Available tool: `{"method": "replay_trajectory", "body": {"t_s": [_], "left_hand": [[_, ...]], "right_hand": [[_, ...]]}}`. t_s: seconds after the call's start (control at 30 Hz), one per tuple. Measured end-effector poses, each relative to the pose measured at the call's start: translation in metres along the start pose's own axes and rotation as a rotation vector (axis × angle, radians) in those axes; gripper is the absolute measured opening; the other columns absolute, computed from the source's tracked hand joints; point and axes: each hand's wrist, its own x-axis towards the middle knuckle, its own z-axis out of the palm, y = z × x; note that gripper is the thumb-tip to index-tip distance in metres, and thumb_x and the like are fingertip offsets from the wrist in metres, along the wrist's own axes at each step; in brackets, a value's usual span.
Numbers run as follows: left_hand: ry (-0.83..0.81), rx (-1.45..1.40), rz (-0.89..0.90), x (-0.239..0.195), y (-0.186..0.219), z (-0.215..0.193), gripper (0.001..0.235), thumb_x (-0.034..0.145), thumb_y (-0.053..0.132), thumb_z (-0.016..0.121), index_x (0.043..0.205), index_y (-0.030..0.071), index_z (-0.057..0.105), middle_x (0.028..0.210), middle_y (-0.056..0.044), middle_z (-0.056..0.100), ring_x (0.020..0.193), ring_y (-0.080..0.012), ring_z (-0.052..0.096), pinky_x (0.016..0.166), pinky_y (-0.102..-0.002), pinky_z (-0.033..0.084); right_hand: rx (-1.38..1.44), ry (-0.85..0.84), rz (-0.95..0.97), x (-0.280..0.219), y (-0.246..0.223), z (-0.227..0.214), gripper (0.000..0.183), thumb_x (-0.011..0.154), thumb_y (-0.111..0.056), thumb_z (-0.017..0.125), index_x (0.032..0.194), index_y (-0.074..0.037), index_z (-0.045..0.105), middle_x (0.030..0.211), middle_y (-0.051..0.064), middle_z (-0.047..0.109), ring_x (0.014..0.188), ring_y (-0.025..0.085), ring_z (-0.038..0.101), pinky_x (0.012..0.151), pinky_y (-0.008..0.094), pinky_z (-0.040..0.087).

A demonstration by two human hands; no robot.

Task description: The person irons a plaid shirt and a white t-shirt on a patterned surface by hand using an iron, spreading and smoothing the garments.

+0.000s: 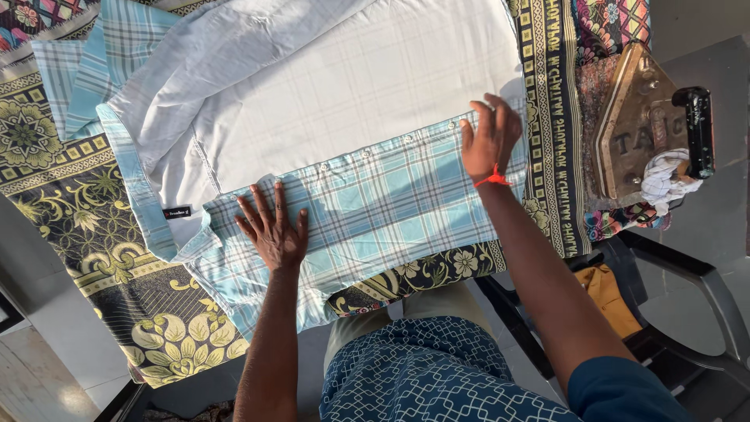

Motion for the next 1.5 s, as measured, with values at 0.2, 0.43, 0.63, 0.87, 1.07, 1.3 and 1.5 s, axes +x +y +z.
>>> {"method": "replay_trajectory", "body": {"t_s": [0.2,0.43,0.63,0.87,1.07,1.3,1.5], "left_hand": [[-0.141,-0.059,0.240,-0.007,0.054,0.022,0.072,0.101,0.049,0.047,0.167,0.028,0.028,0.177,-0.005,0.020,0.164,-0.0340,0.012,0.133,-0.060,0.007],[-0.035,-0.106,0.181,0.001,0.059,-0.001,0.068,0.104,0.056,0.049,0.164,0.031,0.030,0.173,-0.008,0.023,0.160,-0.0361,0.014,0.128,-0.060,0.007],[-0.006,-0.010,0.135,-0.006,0.076,0.013,0.073,0.103,0.060,0.047,0.165,0.029,0.026,0.173,-0.010,0.017,0.158,-0.0387,0.011,0.126,-0.062,0.005],[0.028,-0.034,-0.213,-0.062,-0.038,-0.005,0.072,0.106,0.062,0.042,0.166,0.027,0.025,0.171,-0.015,0.021,0.160,-0.0403,0.011,0.129,-0.057,0.006],[-0.037,0.005,-0.308,-0.064,-0.103,-0.021,0.075,0.102,0.064,0.039,0.162,0.019,0.033,0.167,-0.019,0.026,0.156,-0.0424,0.015,0.128,-0.054,0.006],[-0.021,0.006,-0.393,-0.062,-0.107,0.000,0.075,0.111,0.064,0.029,0.162,0.010,0.034,0.172,-0.021,0.021,0.162,-0.0411,0.011,0.133,-0.056,0.003],[-0.045,-0.076,-0.220,-0.113,-0.020,0.006,0.087,0.099,0.071,0.040,0.165,0.017,0.022,0.171,-0.021,0.010,0.156,-0.0471,0.002,0.123,-0.065,0.000]], "right_hand": [[0.234,-0.401,-0.448,-0.107,-0.160,0.047,0.062,0.100,-0.044,0.065,0.155,-0.022,0.044,0.169,0.007,0.035,0.156,0.031,0.035,0.130,0.058,0.025],[-0.075,-0.393,-0.143,-0.048,0.032,-0.018,0.066,0.112,-0.057,0.032,0.162,-0.015,0.042,0.170,0.013,0.034,0.156,0.048,0.028,0.124,0.068,0.020],[0.068,-0.315,-0.147,-0.088,-0.048,0.002,0.079,0.107,-0.065,0.028,0.162,-0.009,0.036,0.171,0.018,0.028,0.157,0.046,0.023,0.124,0.070,0.013],[-0.005,-0.428,-0.147,-0.149,-0.116,-0.005,0.069,0.108,-0.063,0.038,0.161,-0.020,0.041,0.171,0.015,0.030,0.157,0.047,0.024,0.125,0.068,0.016],[-0.083,-0.386,-0.163,-0.146,-0.090,-0.004,0.067,0.109,-0.059,0.042,0.163,-0.019,0.041,0.171,0.016,0.031,0.156,0.047,0.023,0.123,0.070,0.017],[-0.103,-0.353,-0.154,-0.152,-0.098,-0.002,0.066,0.113,-0.054,0.042,0.166,-0.016,0.038,0.174,0.018,0.025,0.159,0.049,0.018,0.124,0.071,0.012],[0.124,-0.556,-0.222,-0.205,-0.204,0.010,0.080,0.102,-0.065,0.041,0.163,-0.014,0.035,0.173,0.016,0.021,0.158,0.043,0.018,0.126,0.065,0.011]]}}
